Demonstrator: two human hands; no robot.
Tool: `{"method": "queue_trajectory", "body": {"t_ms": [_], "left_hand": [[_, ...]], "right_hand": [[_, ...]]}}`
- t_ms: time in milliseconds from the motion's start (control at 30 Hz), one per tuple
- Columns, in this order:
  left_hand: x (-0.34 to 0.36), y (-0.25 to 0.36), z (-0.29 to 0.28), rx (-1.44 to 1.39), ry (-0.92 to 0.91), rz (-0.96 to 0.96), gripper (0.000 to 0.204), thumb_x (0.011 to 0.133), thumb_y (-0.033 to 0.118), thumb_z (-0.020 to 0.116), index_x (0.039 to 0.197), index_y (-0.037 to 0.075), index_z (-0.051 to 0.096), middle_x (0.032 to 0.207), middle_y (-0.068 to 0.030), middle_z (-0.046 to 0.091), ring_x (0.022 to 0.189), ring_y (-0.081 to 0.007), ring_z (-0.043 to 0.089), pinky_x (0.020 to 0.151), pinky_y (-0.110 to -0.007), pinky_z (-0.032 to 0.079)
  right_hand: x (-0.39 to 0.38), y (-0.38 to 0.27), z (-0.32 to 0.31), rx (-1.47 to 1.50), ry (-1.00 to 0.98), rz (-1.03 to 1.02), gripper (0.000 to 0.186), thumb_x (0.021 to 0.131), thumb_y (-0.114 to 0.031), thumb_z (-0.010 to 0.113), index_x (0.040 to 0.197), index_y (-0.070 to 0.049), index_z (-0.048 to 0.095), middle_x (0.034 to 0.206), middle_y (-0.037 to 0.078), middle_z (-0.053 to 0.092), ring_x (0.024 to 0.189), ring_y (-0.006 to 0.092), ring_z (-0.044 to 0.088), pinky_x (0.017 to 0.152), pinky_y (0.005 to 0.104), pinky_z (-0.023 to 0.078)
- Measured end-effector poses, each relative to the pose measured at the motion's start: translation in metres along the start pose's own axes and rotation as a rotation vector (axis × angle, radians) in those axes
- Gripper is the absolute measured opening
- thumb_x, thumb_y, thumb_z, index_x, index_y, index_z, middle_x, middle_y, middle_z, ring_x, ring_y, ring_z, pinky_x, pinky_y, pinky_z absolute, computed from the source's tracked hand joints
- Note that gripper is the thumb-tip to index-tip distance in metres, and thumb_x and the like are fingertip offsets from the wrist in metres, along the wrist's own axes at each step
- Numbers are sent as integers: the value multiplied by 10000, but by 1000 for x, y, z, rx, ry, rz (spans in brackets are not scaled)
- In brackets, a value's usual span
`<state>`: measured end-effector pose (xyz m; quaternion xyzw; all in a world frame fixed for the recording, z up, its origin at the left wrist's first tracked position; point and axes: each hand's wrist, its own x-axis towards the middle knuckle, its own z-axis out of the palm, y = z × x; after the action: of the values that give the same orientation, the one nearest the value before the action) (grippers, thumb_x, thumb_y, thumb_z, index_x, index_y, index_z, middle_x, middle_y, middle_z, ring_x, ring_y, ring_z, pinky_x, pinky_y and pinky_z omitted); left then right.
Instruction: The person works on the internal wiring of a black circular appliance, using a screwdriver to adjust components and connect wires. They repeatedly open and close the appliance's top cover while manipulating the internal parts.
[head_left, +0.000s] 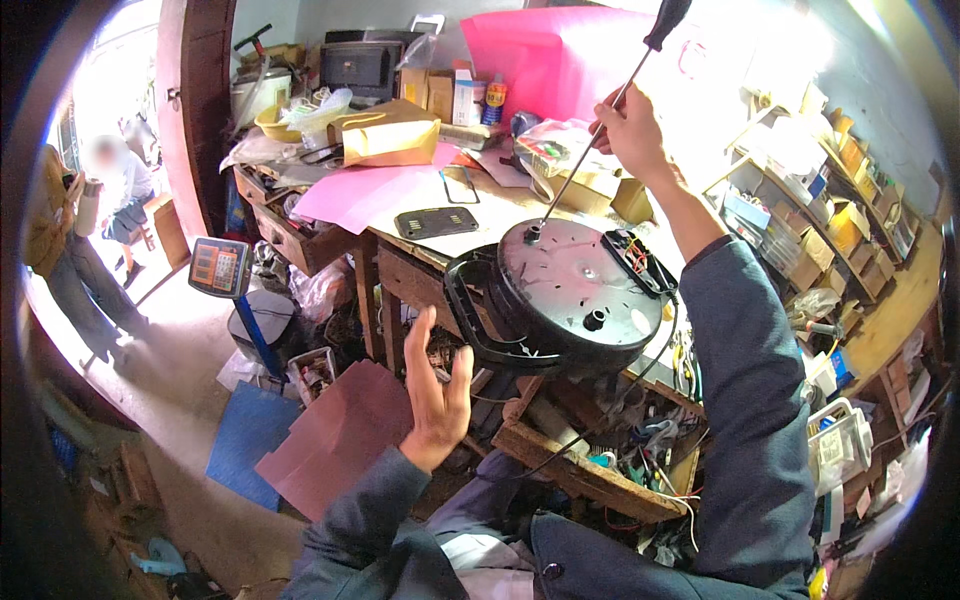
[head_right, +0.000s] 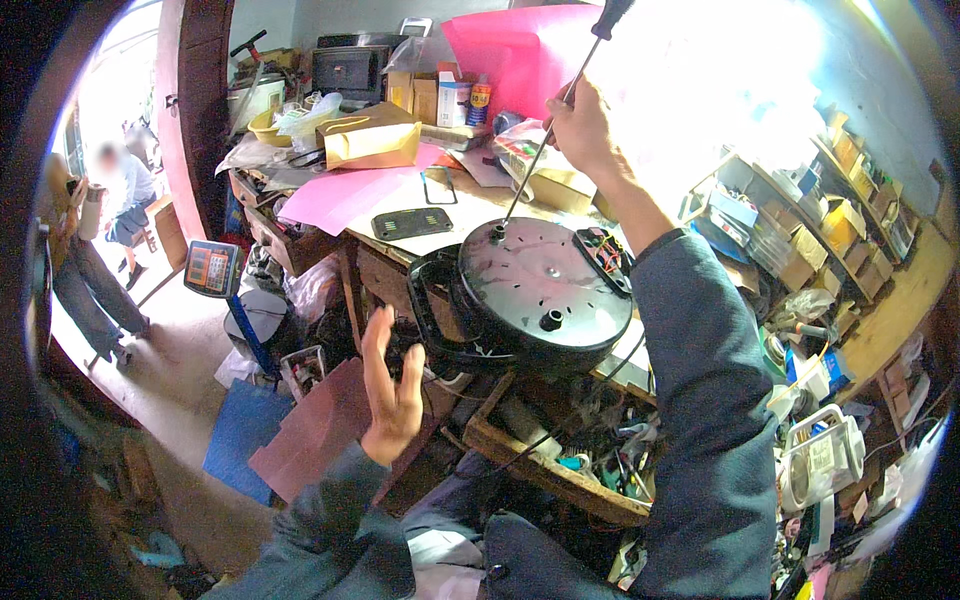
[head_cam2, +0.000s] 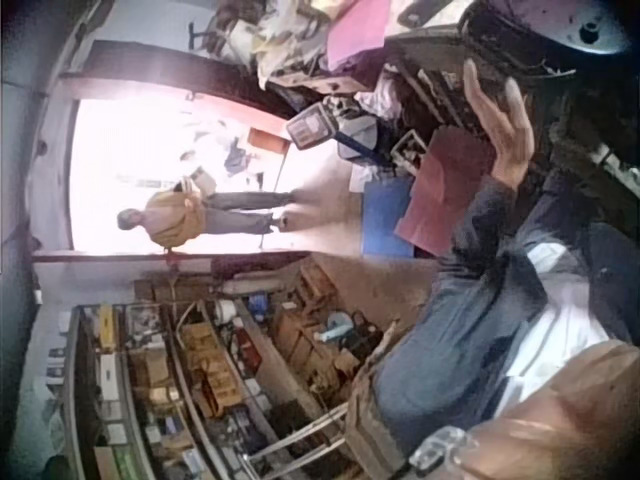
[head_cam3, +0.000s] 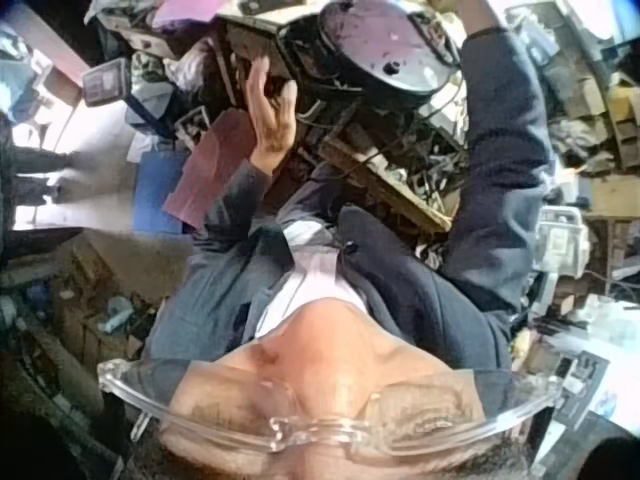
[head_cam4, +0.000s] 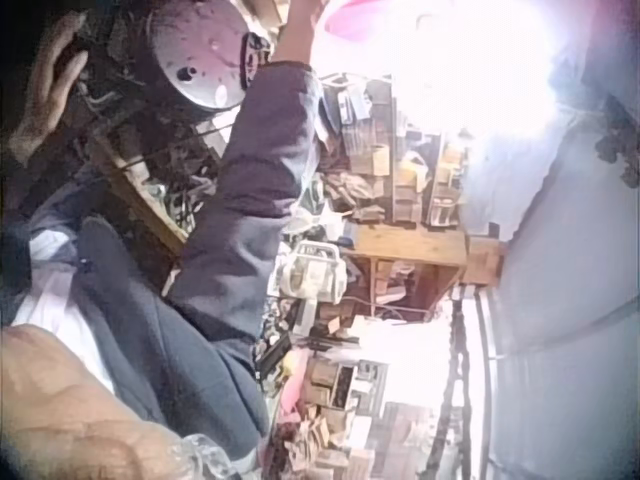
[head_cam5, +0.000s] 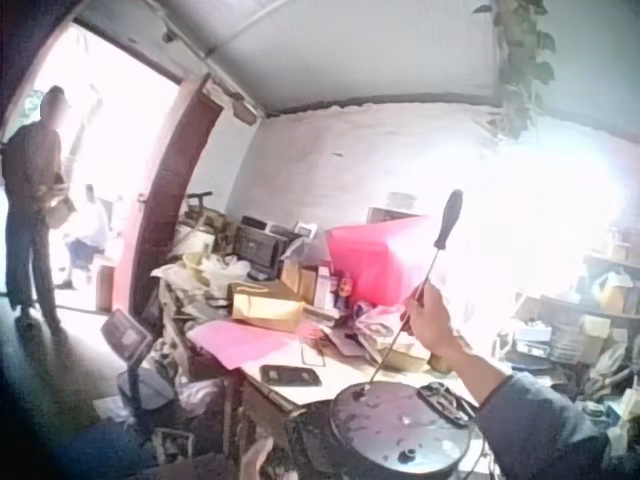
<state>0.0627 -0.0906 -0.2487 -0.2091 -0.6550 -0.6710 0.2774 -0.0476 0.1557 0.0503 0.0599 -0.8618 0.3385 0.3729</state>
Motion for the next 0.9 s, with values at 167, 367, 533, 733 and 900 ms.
{"method": "queue_trajectory", "body": {"t_ms": [167, 367, 533, 733, 900], "left_hand": [[-84, -8, 32, -495, -193, -439, 733, 976, 83, 599, 1584, -37, 208, 1552, -195, 413, 1444, -292, 418, 1228, -428, 287], [-112, -17, 72, -355, -507, -330, 754, 993, 327, 680, 1540, -59, 334, 1461, -267, 509, 1319, -339, 551, 1136, -412, 427], [-83, -7, 78, -28, -688, -328, 778, 961, 406, 693, 1535, -5, 367, 1273, -192, 682, 960, -288, 740, 845, -389, 589], [-79, -10, 80, 18, -692, -260, 764, 952, 489, 682, 1474, 10, 395, 1153, -176, 725, 808, -297, 754, 706, -418, 587], [-75, -16, 80, -97, -609, -312, 614, 984, 471, 658, 1310, -9, 456, 1112, -196, 730, 758, -309, 754, 671, -410, 582]], "right_hand": [[8, 20, 12, 14, -5, 21, 135, 1026, -112, 587, 1038, -32, 478, 769, 121, 684, 575, 179, 678, 479, 284, 544], [13, 30, 22, 10, -45, 54, 146, 1023, -112, 585, 1050, -38, 463, 767, 117, 679, 571, 178, 673, 474, 287, 546], [17, 43, 30, -50, -90, 43, 162, 1019, -128, 598, 1057, -41, 466, 775, 117, 685, 571, 184, 680, 473, 295, 559], [18, 42, 30, -103, -139, 76, 181, 1015, -137, 608, 1067, -39, 466, 793, 129, 697, 592, 199, 702, 485, 306, 573], [20, 38, 30, -97, -183, 105, 180, 1017, -137, 605, 1071, -37, 466, 807, 135, 701, 631, 211, 718, 505, 308, 585]]}}
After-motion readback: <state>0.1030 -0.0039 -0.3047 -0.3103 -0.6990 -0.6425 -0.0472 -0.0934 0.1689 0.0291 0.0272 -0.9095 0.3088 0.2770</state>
